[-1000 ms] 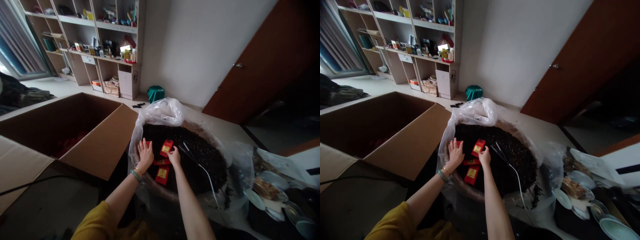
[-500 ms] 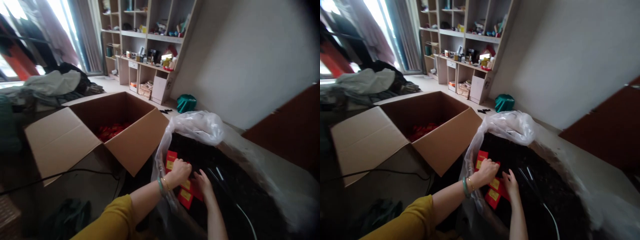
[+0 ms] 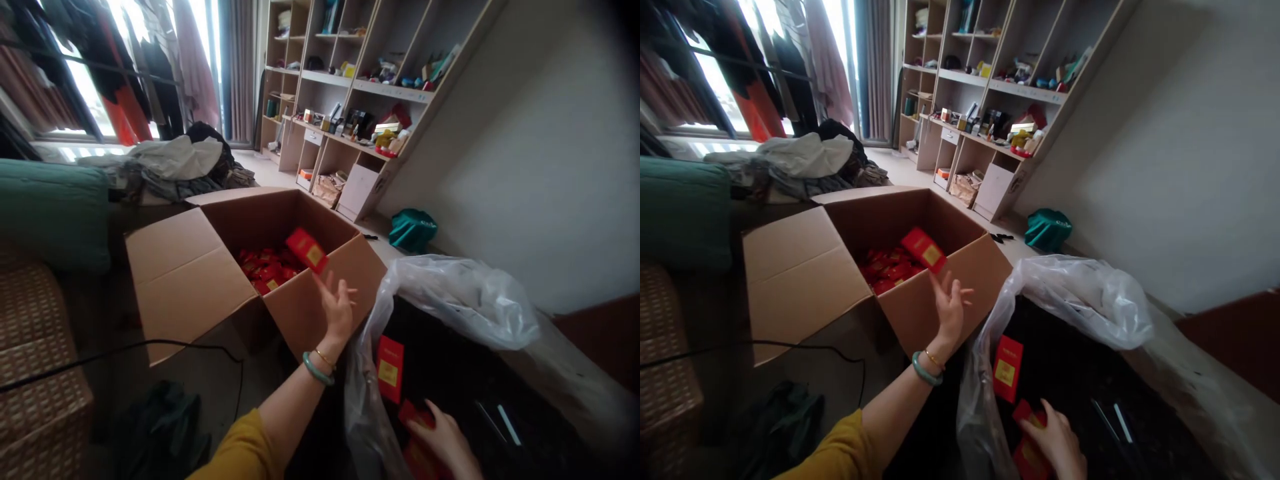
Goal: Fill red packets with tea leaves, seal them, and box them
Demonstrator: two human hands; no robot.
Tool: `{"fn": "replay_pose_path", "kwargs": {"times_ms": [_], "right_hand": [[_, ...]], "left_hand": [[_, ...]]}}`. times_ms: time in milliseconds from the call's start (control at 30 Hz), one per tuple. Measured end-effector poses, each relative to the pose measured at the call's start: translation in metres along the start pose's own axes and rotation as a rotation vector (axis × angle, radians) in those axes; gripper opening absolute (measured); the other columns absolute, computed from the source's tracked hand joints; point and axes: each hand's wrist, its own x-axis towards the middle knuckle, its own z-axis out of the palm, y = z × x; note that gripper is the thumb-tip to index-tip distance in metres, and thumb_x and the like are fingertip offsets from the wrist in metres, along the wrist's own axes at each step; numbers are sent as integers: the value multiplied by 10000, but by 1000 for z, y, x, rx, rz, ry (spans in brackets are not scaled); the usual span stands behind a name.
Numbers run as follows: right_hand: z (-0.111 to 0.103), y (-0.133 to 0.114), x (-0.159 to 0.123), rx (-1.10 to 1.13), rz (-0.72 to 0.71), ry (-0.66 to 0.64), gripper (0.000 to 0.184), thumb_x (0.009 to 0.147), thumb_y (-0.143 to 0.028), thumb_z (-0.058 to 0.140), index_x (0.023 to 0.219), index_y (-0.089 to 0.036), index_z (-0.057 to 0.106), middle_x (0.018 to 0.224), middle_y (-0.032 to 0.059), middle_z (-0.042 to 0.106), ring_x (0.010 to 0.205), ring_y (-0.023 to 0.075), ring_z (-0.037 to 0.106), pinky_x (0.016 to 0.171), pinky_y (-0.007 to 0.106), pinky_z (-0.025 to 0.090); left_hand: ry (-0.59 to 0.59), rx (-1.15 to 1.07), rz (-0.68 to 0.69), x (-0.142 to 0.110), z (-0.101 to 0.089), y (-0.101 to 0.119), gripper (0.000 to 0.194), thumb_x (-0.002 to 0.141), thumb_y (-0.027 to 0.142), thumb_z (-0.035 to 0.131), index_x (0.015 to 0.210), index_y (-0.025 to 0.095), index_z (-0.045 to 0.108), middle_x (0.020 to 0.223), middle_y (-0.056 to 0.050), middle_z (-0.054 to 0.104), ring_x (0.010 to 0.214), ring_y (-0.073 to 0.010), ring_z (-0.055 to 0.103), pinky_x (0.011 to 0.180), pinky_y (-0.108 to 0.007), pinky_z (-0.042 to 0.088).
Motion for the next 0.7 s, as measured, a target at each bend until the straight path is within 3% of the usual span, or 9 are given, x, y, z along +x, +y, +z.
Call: {"fn": "replay_pose_path", "kwargs": {"times_ms": [67,133,233,300,367,433,500,633,700], "right_hand": [[-5,-2,-1,-68,12,-31,672,443,-512,671,1048,-220,676,949,154,685,923,362,671,816,461,516],[-11,-1,-2,-92,30,-32,676,434,-447,673,1065,-204,673,912,157,683,940,384,660,855,486,494],[-24,4,-5,85,51,-35,516,428,-322,656,934,-235,705,778,105,689,903,371,670,812,460,517],[-34,7,-11,339,82,-56,415,446,-305,648,851,-239,711,702,72,689,826,343,685,731,423,543],[-46,5,-21,624,85,-27,440,479,-355,673,890,-204,711,772,83,713,822,320,684,718,408,551],[-56,1,-31,835,76,64,501,492,-364,704,958,-180,704,889,96,717,851,288,676,749,388,553],[-61,-4,-37,967,61,171,529,524,-353,703,1017,-160,689,932,95,703,849,253,671,783,374,546],[-55,-3,-33,1091,24,243,511,617,-317,667,1100,-153,657,989,93,682,852,217,670,787,353,545],[-48,3,-30,1079,8,265,479,642,-322,663,1089,-151,668,1007,104,680,839,209,671,776,337,545]], "left_hand": [[-89,-17,-5,-8,0,-14,748,898,270,443,1472,306,-37,1458,-163,347,757,-115,674,495,-192,513],[-228,86,9,-27,5,-32,667,864,199,454,1460,257,160,1357,-144,483,745,-120,669,559,-224,545],[-622,384,134,-65,19,-60,430,785,110,490,1201,182,566,1065,-79,675,872,-164,660,819,-308,549],[-949,542,196,-88,30,-75,370,755,116,529,1105,162,636,1042,-91,691,950,-202,647,893,-351,523],[-1138,655,214,-107,40,-87,364,736,128,568,1090,143,651,1092,-114,680,1035,-239,618,968,-401,473],[-1094,715,122,-118,51,-98,413,730,107,573,1139,118,627,1168,-140,649,1111,-253,580,1003,-404,437],[-996,693,-78,-122,61,-111,477,711,94,604,1188,110,596,1214,-143,628,1137,-247,567,1004,-372,430],[-1102,634,-217,-120,73,-137,219,756,167,596,943,98,688,879,-88,727,831,-214,672,743,-314,534],[-1087,607,-254,-116,74,-146,161,733,167,622,866,106,688,783,-51,722,749,-188,668,676,-276,525]]}}
